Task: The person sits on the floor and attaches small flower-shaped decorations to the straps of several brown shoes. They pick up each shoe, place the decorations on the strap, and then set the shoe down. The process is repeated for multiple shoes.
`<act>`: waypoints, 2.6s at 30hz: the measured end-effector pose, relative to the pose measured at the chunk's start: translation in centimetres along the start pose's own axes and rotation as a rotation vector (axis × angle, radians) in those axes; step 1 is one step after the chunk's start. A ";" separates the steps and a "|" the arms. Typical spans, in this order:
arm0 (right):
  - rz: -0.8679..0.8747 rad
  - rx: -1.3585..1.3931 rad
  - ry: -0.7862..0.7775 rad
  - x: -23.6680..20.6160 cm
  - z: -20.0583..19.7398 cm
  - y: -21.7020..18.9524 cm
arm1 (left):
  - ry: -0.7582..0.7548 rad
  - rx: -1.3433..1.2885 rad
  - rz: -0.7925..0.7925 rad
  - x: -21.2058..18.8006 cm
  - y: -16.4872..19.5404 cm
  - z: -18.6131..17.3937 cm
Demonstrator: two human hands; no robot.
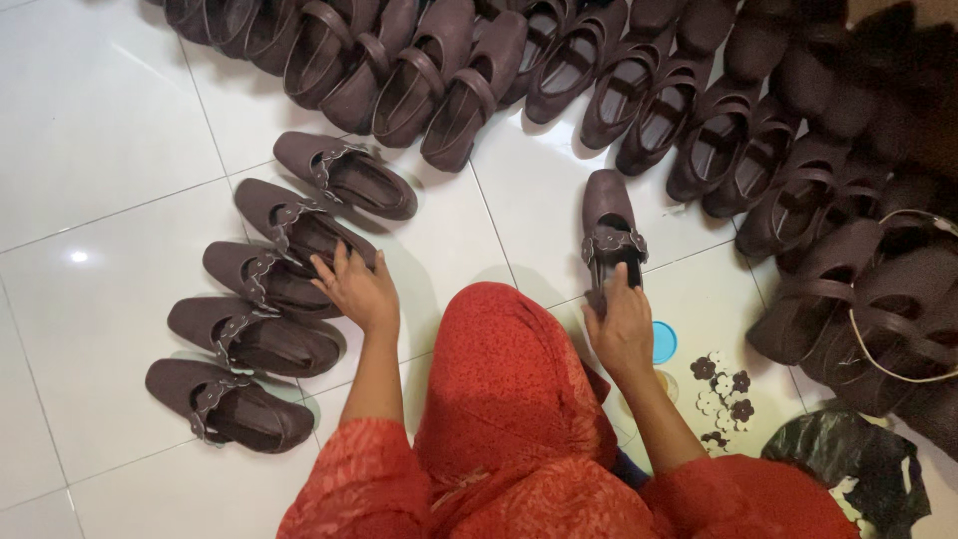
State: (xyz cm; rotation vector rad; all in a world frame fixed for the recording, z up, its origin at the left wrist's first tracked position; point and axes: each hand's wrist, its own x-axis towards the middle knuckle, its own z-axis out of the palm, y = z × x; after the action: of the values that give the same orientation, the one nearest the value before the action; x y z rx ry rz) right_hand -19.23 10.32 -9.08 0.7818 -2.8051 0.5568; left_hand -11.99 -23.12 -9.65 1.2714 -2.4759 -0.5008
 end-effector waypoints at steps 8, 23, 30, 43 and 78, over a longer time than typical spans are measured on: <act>0.168 0.632 -0.040 -1.2 -2.7 -4.7 | -0.391 -1.132 -0.297 -10.7 -0.7 -6.7; 0.621 1.773 0.274 4.5 -7.2 -2.5 | -1.236 -2.119 -0.688 -18.0 4.9 -1.5; 0.604 1.710 0.304 5.3 -8.8 -1.3 | -1.291 -2.023 -0.732 -17.8 5.9 -0.3; 0.651 1.701 0.219 5.2 -7.5 0.0 | -1.417 -1.989 -0.615 -17.5 6.7 -1.1; 0.160 0.712 -0.141 -4.3 -0.1 -12.1 | 0.108 -0.568 -0.190 0.3 0.7 -1.1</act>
State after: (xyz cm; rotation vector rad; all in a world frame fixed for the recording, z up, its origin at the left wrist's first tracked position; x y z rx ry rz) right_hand -9.19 2.82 -6.40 0.7147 -2.7977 1.6367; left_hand -12.20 -23.21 -8.34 1.2462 -1.9252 -1.0599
